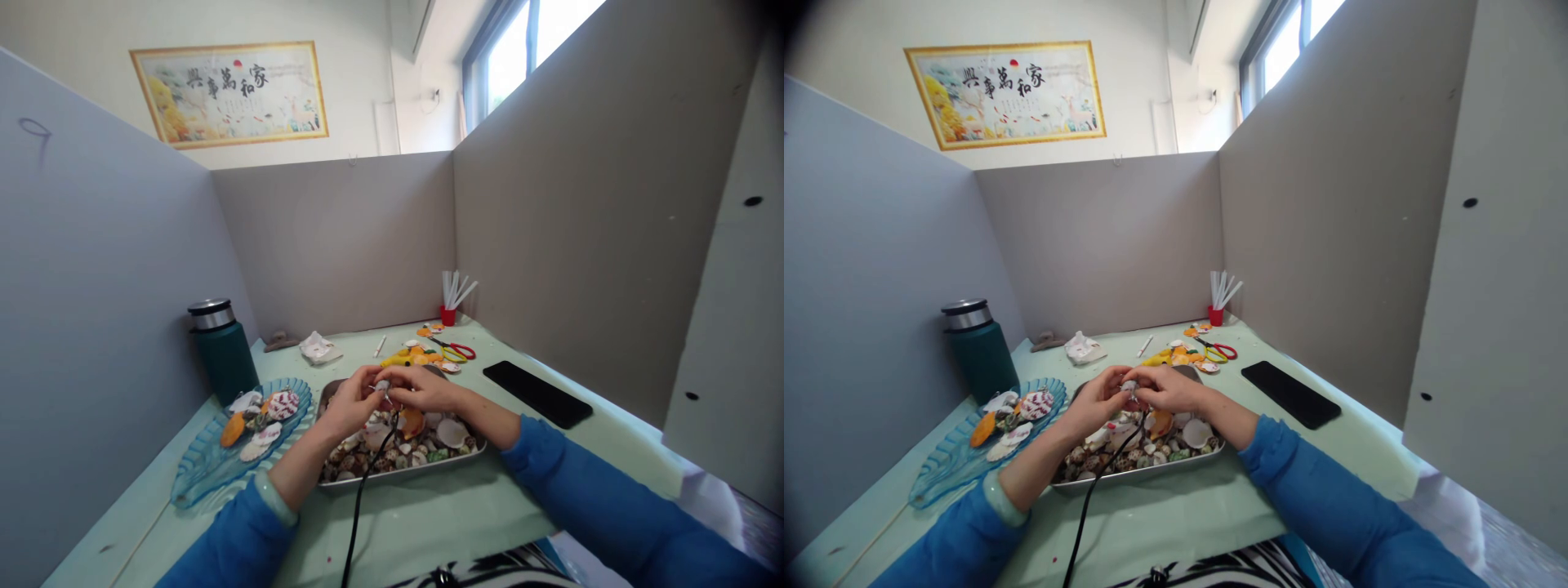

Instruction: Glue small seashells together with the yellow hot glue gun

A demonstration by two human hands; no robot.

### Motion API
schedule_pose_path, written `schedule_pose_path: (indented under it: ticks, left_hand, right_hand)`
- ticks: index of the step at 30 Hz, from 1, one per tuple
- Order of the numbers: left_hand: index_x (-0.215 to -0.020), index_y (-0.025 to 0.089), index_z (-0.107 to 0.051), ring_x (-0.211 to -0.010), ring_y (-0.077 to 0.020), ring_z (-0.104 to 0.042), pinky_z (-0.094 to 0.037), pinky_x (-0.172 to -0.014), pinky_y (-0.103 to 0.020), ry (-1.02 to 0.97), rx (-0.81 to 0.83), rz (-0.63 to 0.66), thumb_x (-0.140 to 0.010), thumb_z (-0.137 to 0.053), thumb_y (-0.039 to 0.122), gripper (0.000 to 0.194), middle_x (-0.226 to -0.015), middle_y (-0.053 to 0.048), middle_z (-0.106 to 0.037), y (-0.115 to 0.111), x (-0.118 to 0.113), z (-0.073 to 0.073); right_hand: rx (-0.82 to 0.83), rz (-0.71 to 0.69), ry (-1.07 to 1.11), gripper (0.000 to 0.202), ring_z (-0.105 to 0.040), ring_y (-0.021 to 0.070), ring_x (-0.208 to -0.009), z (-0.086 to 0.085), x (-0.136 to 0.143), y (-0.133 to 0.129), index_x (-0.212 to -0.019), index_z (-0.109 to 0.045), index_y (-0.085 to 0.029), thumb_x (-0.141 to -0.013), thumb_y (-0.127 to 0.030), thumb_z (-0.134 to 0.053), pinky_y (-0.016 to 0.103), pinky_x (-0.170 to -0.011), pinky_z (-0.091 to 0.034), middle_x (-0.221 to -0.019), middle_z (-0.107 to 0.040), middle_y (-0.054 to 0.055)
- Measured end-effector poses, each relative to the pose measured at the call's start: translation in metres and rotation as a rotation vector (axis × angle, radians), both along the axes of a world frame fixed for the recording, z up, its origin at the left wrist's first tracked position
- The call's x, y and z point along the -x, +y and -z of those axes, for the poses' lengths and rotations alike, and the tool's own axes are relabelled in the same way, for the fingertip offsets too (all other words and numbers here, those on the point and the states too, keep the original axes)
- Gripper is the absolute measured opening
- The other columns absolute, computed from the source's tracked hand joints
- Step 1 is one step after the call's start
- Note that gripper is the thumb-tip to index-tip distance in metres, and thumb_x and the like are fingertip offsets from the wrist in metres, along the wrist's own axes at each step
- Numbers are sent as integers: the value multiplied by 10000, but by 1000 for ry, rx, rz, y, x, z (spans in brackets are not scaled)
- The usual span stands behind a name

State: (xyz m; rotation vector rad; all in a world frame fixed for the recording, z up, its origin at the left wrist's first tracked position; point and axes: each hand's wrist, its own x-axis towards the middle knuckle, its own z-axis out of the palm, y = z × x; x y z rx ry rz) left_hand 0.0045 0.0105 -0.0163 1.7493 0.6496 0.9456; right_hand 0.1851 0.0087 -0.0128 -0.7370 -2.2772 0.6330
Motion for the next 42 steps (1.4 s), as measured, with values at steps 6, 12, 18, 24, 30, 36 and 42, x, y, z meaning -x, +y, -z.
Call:
schedule_pose_path:
  ticks: [6, 12, 18, 24, 30, 36, 42]
  left_hand:
    - [-1068, 140, -457, -819, -193, -647, -534, -727, -343, 16, -31, -25, -722, -606, 201, 382, -1067, -118, -611, 4, 1, 4]
    - [-1062, 137, -462, -786, -184, -654, -535, -719, -344, 27, -44, -27, -715, -609, 188, 381, -1034, -110, -627, 5, 1, 5]
    - [-1058, 141, -466, -752, -175, -657, -540, -709, -343, 39, -48, -41, -699, -609, 155, 387, -1001, -96, -638, 6, 2, 7]
    - [-1066, 136, -455, -754, -180, -659, -541, -703, -345, 37, -38, -37, -697, -610, 155, 401, -1003, -101, -633, 5, 2, 6]
    - [-1080, 134, -446, -730, -176, -661, -541, -688, -340, 64, -35, -40, -693, -594, 129, 415, -996, -106, -635, 6, 3, 6]
    - [-1083, 142, -458, -754, -182, -659, -540, -679, -328, 94, -76, -48, -693, -584, 122, 411, -971, -95, -647, 6, 3, 7]
    - [-1082, 152, -448, -712, -169, -658, -541, -664, -327, 116, -87, -44, -703, -581, 134, 402, -970, -87, -646, 6, 4, 8]
  right_hand:
    - [-42, 2, -27, 330, -402, 73, -508, 2, -1, 2, -1115, -536, -152, -799, -99, -461, 170, -484, -304, -598, -495, -48]
    - [-30, -8, -22, 315, -400, 70, -497, 4, -1, 4, -1096, -530, -159, -796, -95, -456, 166, -475, -302, -596, -497, -52]
    - [-15, -40, -17, 303, -416, 69, -491, 5, -1, 5, -1082, -527, -154, -794, -94, -453, 164, -477, -316, -598, -528, -50]
    - [-5, -47, -12, 314, -445, 73, -497, 4, -1, 3, -1080, -529, -152, -785, -81, -449, 165, -485, -336, -612, -557, -40]
    - [2, -48, -18, 330, -442, 71, -493, 2, 0, 1, -1079, -536, -150, -773, -64, -448, 163, -481, -330, -610, -557, -41]
    - [-61, -16, -48, 315, -401, 68, -485, 4, -1, 3, -1043, -561, -147, -754, -62, -469, 163, -476, -308, -555, -476, -64]
    - [-63, -26, -64, 318, -428, 70, -491, 7, -1, 5, -1051, -553, -156, -756, -72, -473, 161, -487, -325, -569, -515, -61]
